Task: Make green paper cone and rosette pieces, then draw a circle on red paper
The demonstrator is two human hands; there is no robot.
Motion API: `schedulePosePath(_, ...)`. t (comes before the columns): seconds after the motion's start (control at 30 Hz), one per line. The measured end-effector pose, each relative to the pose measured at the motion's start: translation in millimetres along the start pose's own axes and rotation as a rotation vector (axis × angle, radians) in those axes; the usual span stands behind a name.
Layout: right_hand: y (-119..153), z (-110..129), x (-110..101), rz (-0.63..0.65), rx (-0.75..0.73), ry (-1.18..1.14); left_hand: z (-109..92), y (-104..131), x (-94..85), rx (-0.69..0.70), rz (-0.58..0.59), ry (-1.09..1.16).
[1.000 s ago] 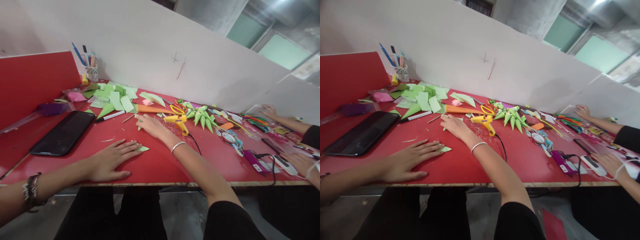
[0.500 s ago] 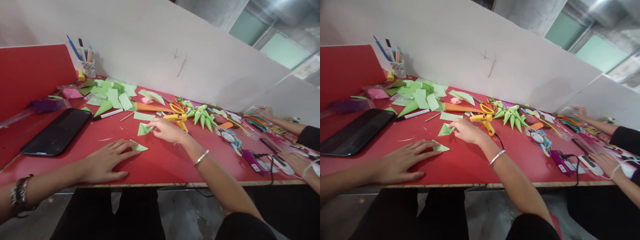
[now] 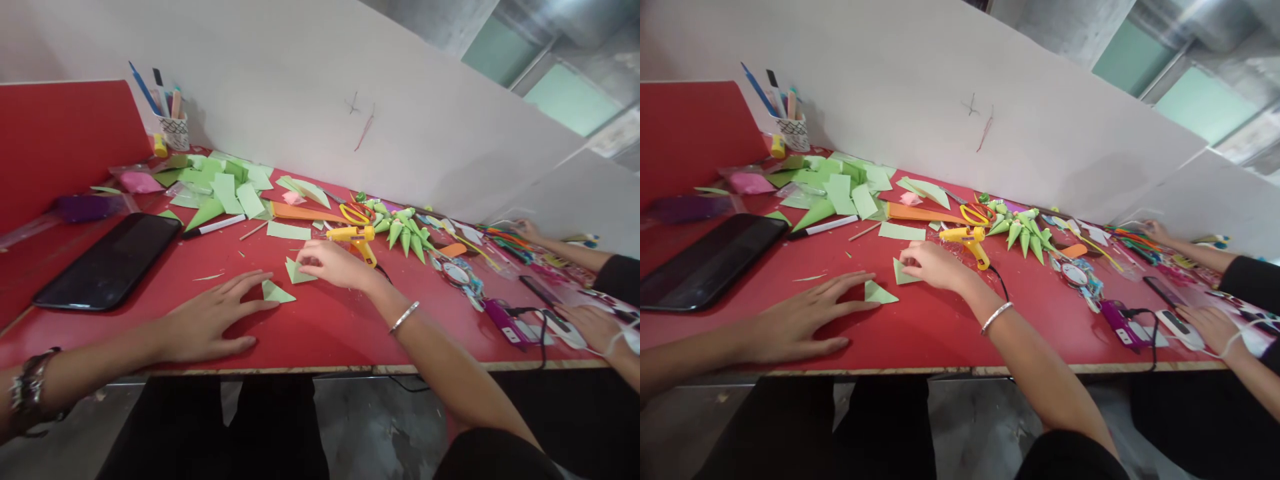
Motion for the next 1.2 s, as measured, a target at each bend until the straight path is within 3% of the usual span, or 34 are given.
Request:
schedulePosePath(0.2,10.4,-10.6,14.9,-0.019,0.026,0.003,21.5,-13.3,-5.7,-0.217,-0.230,0.175)
schedulePosePath(0.37,15.7,-11.9,18.4,-0.049,0.036,0.012,29.0,-24.0,-9.0,-0.289,-0.312,0.243)
schedulePosePath(0.43,17.1,-9.7,19.0,-0.046,0.012,0.018,27.4,-25.4,-11.6,-0.255,-0.323,0.232)
schedulePosePath(0.73,38.9,4.6,28.3,-0.086,-0.022,0.142,5.3,-11.4,-19.0,0.129,-0.363,-0.036)
schedulePosePath(0.9,49.2,3.2,28.8,-0.055,-0.028,0.071,8.3,-9.6,-16.4,0.140,-0.272,-0.054)
schedulePosePath(1.07,56.6,0.6,26.3,-0.039,-0.041,-0.126,7.6,-12.6,-20.7,0.108,-0.297,-0.083)
schedulePosePath(1.2,63.2,-1.4,27.2,-0.072,0.015,-0.125,6.8,-12.5,-17.5,0.085,-0.286,-0.109)
Point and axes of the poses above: each hand's wrist, its own y-axis away from the middle knuckle, its own x-axis out of the palm, z = x × y, the point moved 6 cm from there along -y, towards the middle knuckle
